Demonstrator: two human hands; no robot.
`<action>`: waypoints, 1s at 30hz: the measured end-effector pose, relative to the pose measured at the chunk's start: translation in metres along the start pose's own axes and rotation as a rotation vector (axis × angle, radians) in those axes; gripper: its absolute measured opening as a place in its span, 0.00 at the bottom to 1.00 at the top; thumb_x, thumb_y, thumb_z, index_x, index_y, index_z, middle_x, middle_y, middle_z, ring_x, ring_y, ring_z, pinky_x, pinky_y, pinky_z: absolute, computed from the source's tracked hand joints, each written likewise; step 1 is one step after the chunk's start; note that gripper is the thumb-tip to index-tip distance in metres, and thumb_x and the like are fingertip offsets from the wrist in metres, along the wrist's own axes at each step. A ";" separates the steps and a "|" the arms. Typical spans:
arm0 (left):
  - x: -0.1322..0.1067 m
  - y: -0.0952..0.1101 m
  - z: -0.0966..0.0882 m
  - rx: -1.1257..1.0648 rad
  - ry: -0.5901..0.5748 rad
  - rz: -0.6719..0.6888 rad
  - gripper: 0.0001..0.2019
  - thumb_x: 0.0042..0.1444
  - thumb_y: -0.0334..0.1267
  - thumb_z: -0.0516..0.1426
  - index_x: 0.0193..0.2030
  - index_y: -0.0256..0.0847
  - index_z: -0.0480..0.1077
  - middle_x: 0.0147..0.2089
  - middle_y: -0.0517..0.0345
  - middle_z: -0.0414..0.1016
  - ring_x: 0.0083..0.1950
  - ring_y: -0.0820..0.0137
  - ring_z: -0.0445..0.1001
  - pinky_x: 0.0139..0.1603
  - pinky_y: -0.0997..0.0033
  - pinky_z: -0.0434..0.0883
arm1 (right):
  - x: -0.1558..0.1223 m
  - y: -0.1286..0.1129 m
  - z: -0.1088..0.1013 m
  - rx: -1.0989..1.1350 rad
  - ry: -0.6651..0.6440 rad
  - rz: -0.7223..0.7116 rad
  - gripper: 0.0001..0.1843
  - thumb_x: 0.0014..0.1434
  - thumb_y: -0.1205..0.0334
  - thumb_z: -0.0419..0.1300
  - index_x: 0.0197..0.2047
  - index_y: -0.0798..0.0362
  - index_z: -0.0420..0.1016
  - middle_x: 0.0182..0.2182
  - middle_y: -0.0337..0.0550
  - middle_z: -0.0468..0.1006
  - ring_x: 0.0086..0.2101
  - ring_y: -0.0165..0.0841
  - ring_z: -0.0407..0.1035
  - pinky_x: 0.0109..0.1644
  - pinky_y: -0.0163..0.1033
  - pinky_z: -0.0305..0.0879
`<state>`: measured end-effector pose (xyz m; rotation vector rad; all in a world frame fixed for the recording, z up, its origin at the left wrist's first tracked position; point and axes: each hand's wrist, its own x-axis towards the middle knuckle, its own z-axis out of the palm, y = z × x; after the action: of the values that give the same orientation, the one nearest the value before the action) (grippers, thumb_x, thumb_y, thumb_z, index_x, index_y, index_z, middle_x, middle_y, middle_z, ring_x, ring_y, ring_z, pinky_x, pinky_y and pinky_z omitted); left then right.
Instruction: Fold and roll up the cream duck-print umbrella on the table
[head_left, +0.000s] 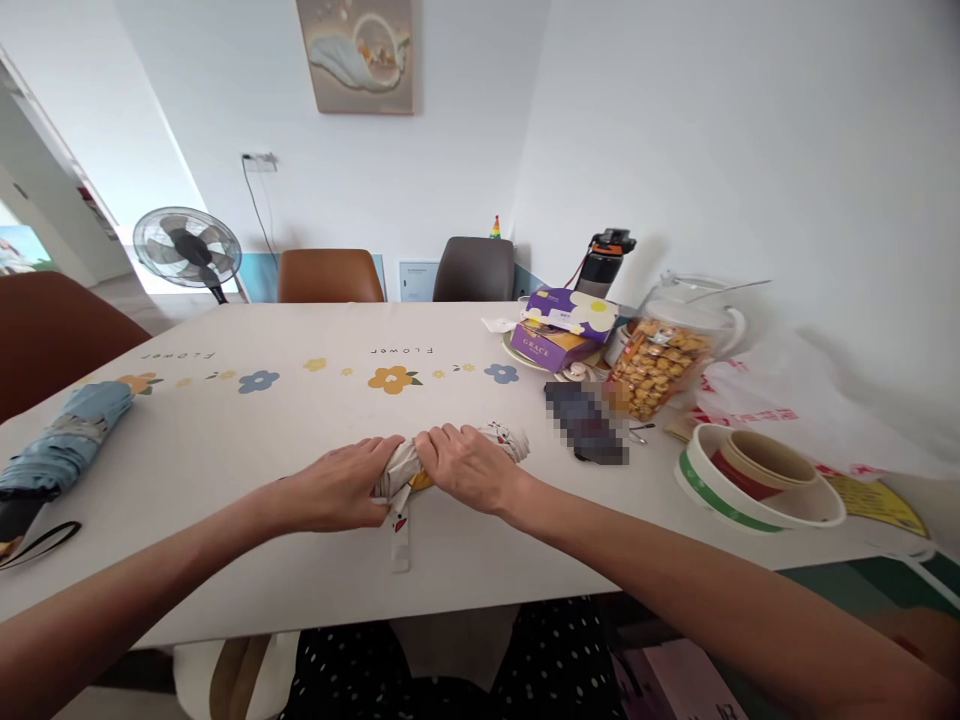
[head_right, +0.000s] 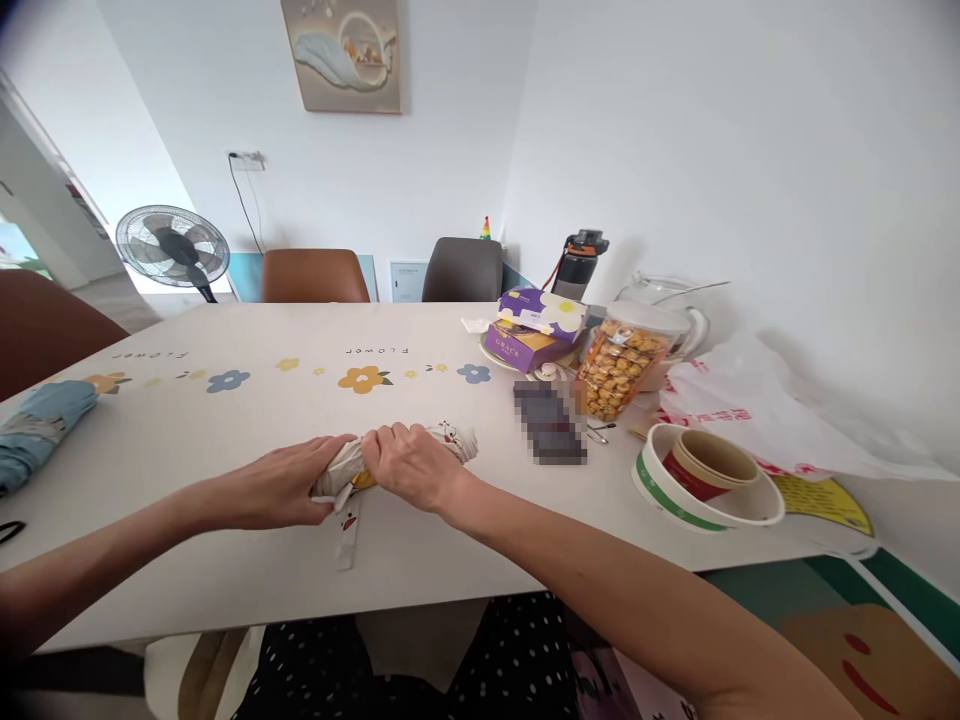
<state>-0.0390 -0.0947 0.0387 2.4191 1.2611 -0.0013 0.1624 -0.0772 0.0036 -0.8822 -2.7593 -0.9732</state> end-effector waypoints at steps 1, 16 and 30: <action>0.000 0.002 -0.005 -0.103 -0.056 0.002 0.19 0.46 0.43 0.55 0.45 0.42 0.60 0.42 0.55 0.67 0.40 0.66 0.66 0.33 0.71 0.61 | -0.002 0.000 0.003 -0.022 0.034 -0.006 0.12 0.59 0.78 0.41 0.43 0.63 0.60 0.28 0.46 0.67 0.26 0.33 0.64 0.23 0.37 0.55; 0.023 -0.009 -0.011 -0.939 -0.516 -0.229 0.20 0.42 0.44 0.60 0.41 0.39 0.63 0.35 0.56 0.69 0.29 0.72 0.69 0.25 0.74 0.66 | -0.004 0.003 0.010 -0.069 0.286 -0.012 0.11 0.60 0.75 0.43 0.44 0.62 0.61 0.28 0.44 0.67 0.26 0.31 0.60 0.28 0.39 0.51; 0.017 -0.021 -0.001 0.161 0.119 0.025 0.09 0.49 0.41 0.53 0.30 0.42 0.54 0.26 0.62 0.59 0.22 0.76 0.52 0.24 0.72 0.46 | 0.021 0.015 -0.014 0.364 -0.217 0.132 0.10 0.54 0.60 0.52 0.37 0.58 0.61 0.29 0.47 0.70 0.27 0.35 0.65 0.25 0.38 0.53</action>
<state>-0.0460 -0.0702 0.0288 2.6065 1.3288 0.0513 0.1515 -0.0658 0.0284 -1.1397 -2.8686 -0.3536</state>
